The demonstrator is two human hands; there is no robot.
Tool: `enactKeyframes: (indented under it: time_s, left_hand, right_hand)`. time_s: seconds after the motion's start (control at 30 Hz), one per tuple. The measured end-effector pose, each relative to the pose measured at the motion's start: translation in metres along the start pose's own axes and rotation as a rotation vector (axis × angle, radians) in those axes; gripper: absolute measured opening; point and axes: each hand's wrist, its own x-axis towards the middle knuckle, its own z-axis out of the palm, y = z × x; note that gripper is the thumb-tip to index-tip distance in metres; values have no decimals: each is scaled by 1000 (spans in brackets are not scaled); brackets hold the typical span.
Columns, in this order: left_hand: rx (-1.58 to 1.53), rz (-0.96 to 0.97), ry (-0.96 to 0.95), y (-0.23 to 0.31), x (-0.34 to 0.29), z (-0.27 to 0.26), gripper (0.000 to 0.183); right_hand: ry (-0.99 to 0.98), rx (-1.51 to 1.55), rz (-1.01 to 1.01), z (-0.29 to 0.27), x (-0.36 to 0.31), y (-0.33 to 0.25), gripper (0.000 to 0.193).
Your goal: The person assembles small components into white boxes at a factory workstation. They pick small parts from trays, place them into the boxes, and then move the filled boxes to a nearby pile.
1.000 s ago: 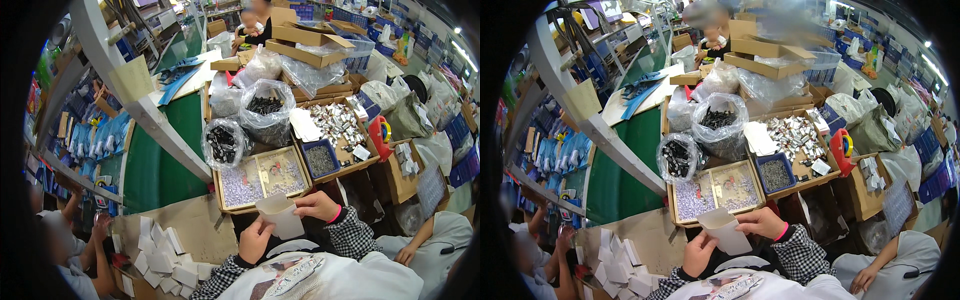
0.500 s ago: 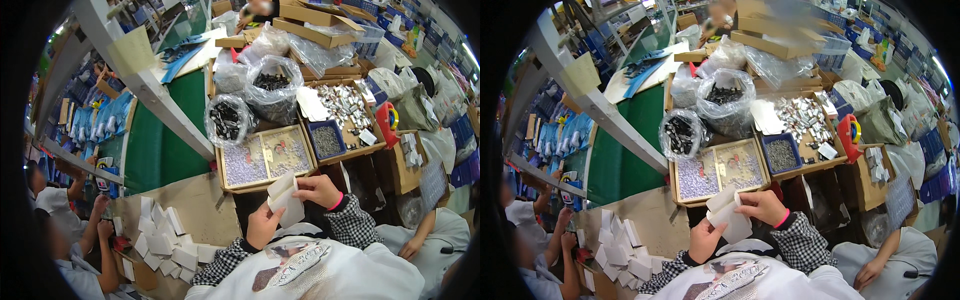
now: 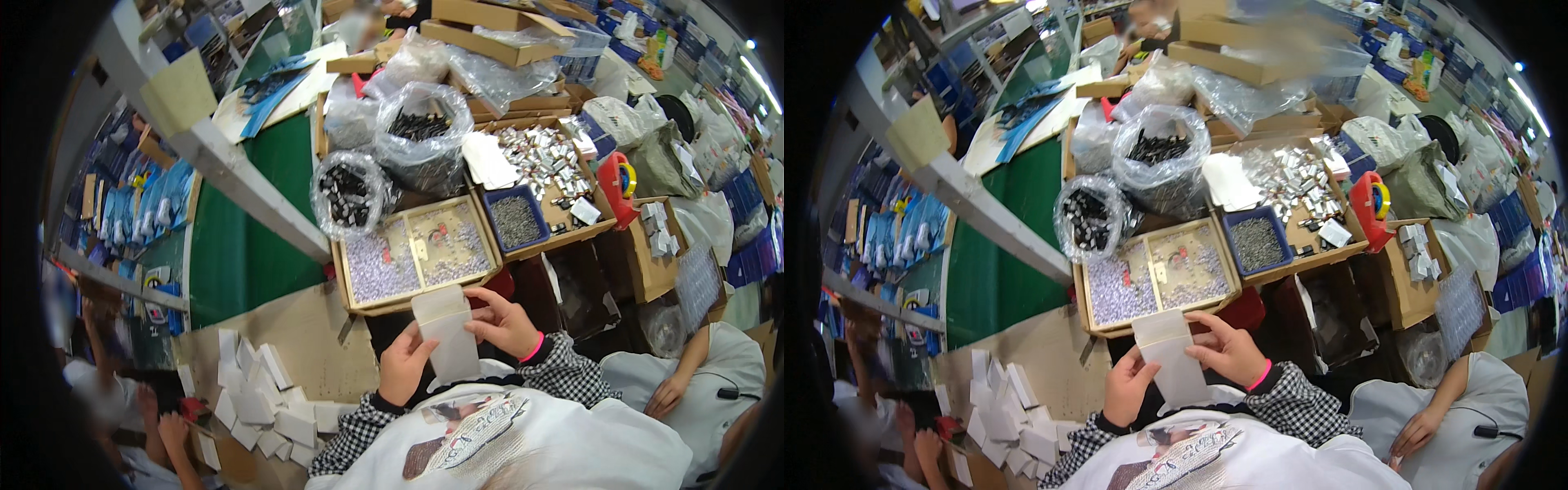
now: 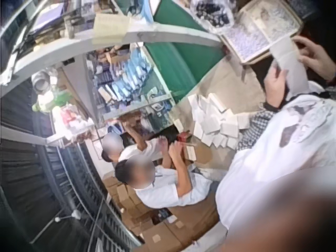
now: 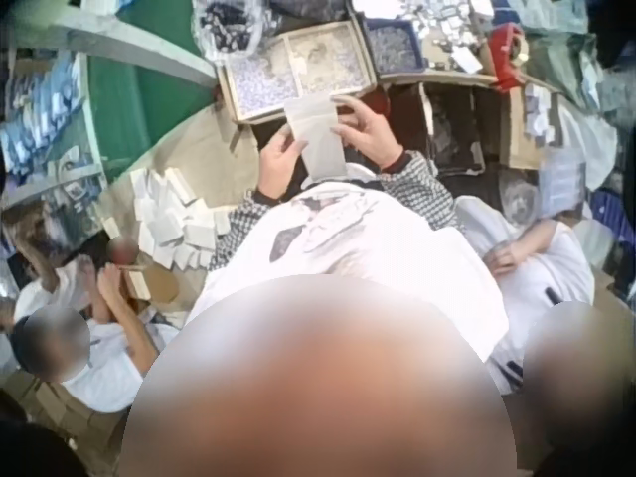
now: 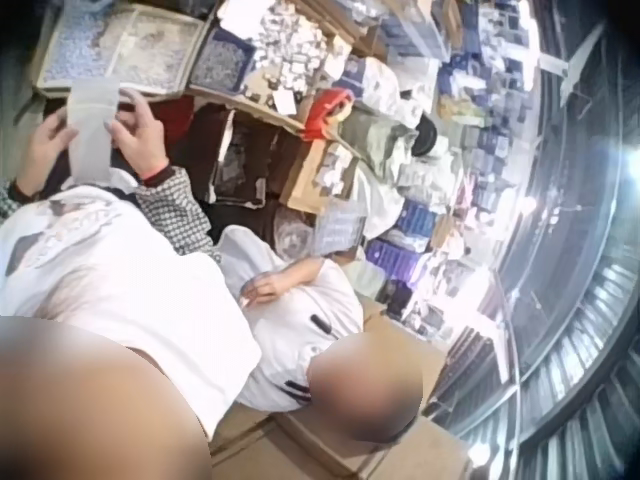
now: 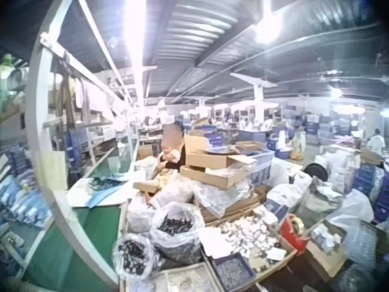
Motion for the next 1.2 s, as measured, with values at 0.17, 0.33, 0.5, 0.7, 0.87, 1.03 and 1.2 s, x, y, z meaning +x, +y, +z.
enactKeyframes:
  time_s: [0.17, 0.33, 0.5, 0.7, 0.87, 1.03, 1.2]
  left_hand:
    - [-112, 179, 50, -3, -5, 9, 54]
    - [4, 229, 54, -9, -8, 5, 45]
    - [183, 289, 120, -4, -10, 3, 30]
    - [-8, 232, 84, 4, 2, -2, 9]
    - [-153, 140, 89, 10, 5, -1, 22]
    - [-271, -94, -38, 26, 12, -4, 40]
    - [-248, -46, 51, 17, 13, -1, 36]
  right_hand:
    - [8, -91, -38, 1, -3, 2, 43]
    - [-56, -217, -50, -4, -3, 1, 37]
    - [-136, -383, -199, -11, 5, 0, 21]
    - [-118, 31, -137, -6, 20, 5, 17]
    - [-149, -154, 7, -14, 19, 1, 41]
    - [-170, 46, 58, -15, 19, 4, 41]
    - [-97, 6, 34, -14, 19, 10, 38]
